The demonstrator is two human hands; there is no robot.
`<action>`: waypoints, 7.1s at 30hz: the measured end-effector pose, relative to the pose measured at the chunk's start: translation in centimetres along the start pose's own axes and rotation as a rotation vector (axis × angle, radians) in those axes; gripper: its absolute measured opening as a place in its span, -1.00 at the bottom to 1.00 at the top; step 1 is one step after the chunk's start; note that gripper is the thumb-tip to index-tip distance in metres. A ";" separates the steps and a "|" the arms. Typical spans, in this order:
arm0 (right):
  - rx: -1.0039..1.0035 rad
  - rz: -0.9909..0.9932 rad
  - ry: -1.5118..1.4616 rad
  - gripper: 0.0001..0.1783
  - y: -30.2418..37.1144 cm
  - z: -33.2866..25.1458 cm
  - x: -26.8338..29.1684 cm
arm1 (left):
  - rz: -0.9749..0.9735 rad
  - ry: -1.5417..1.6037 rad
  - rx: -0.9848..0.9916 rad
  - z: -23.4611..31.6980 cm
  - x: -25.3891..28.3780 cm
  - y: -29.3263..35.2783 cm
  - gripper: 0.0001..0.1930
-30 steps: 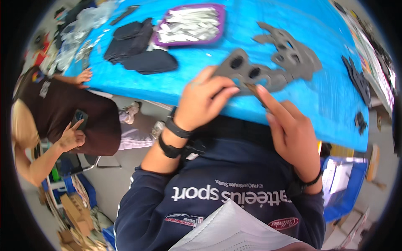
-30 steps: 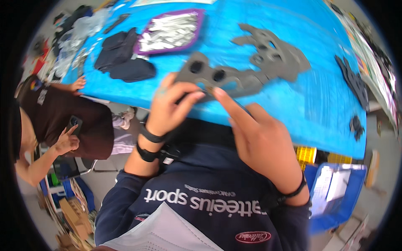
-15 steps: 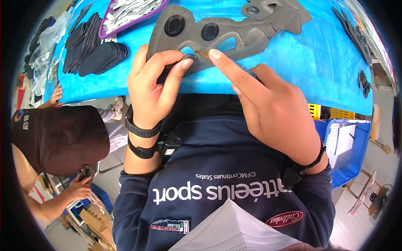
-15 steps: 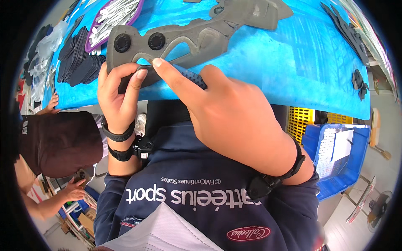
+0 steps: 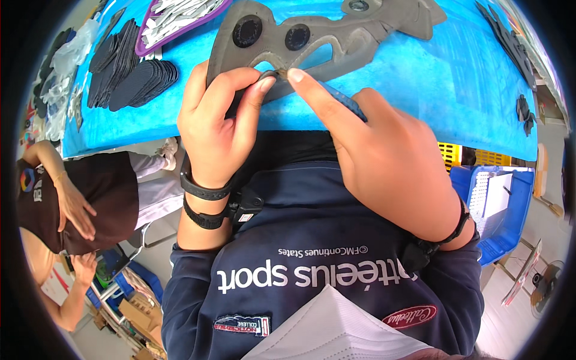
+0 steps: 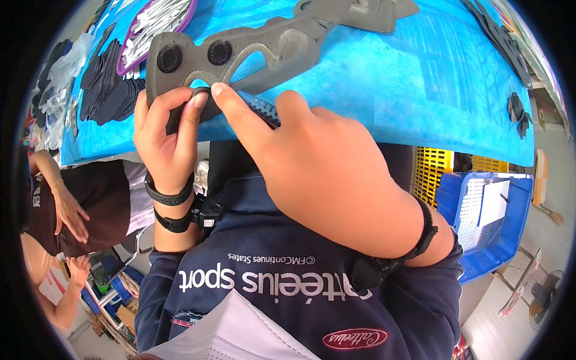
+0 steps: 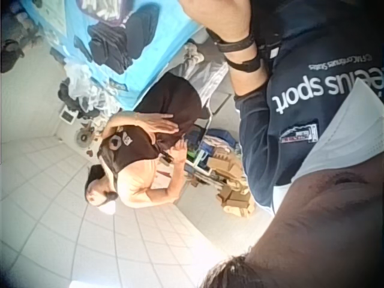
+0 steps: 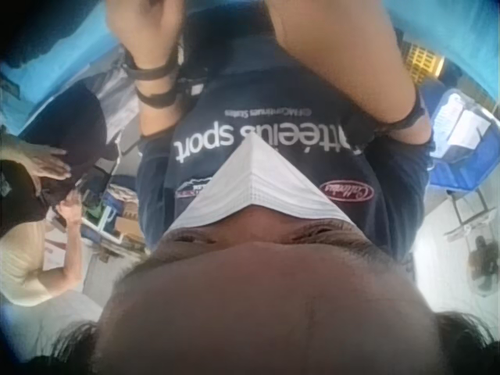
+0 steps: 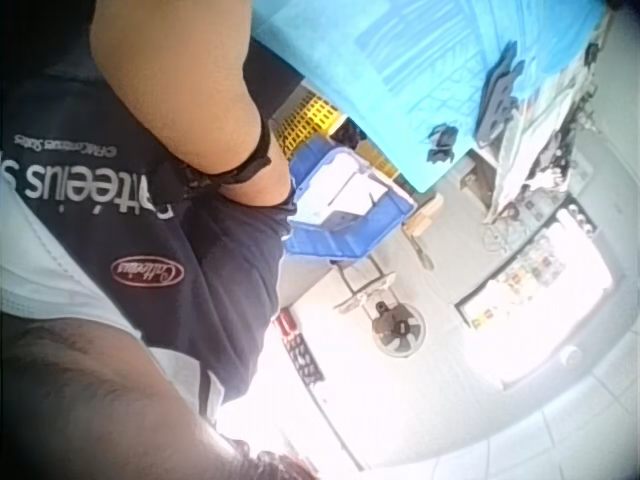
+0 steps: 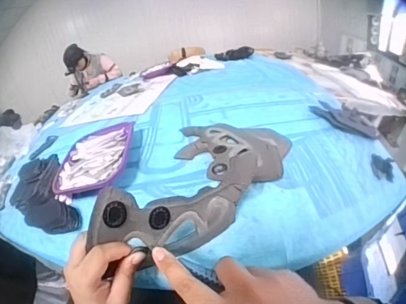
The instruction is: The person uses a utility knife to trim excess material from the edges and cutouts of grey and black foam shoe components, handling several different pieces individually and using pliers to pull away trimmed sections.
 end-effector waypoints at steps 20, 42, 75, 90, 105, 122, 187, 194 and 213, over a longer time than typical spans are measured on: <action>0.053 -0.115 -0.206 -0.57 0.6 6.4 7.9 | -0.594 -0.201 -0.451 2.8 -4.1 2.9 -0.64; -0.217 0.662 -1.994 -0.10 1.2 15.4 3.6 | -0.227 -0.118 -0.247 -0.2 -0.5 0.6 -0.64; -0.248 0.483 -1.224 -0.34 0.5 10.1 2.6 | -0.280 0.071 -0.141 -0.4 -3.1 2.4 -0.59; -0.135 0.155 -1.187 -0.37 -4.6 7.3 -3.1 | -0.291 0.033 0.004 -2.7 -3.4 2.8 -0.62; 0.066 0.056 -0.733 -0.59 -4.0 6.6 -3.0 | -0.262 -0.015 -0.014 -2.9 -3.7 2.8 -0.66; 0.138 0.063 -0.823 -0.58 -4.4 6.3 -3.2 | -0.290 -0.024 -0.020 -2.8 -3.5 2.5 -0.68; 0.262 -0.060 -0.461 -0.61 -7.0 3.1 -0.6 | -0.325 0.011 0.068 -2.9 -3.8 2.5 -0.53; 0.245 -0.040 -0.462 -0.61 -6.7 3.1 -0.8 | -0.300 0.015 0.053 -2.9 -3.7 2.6 -0.53; 0.327 0.237 -0.565 -0.58 -2.5 6.4 2.3 | -0.294 0.009 -0.024 -2.9 -3.5 2.5 -0.64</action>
Point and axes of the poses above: each hand's wrist, its own y-axis away from the middle knuckle, its own x-axis out of the back of the hand, z = x × y, the point moved 8 cm from there along -y, towards the middle knuckle, and after that the axes turned 15 degrees about y, right-handed, at the moved point
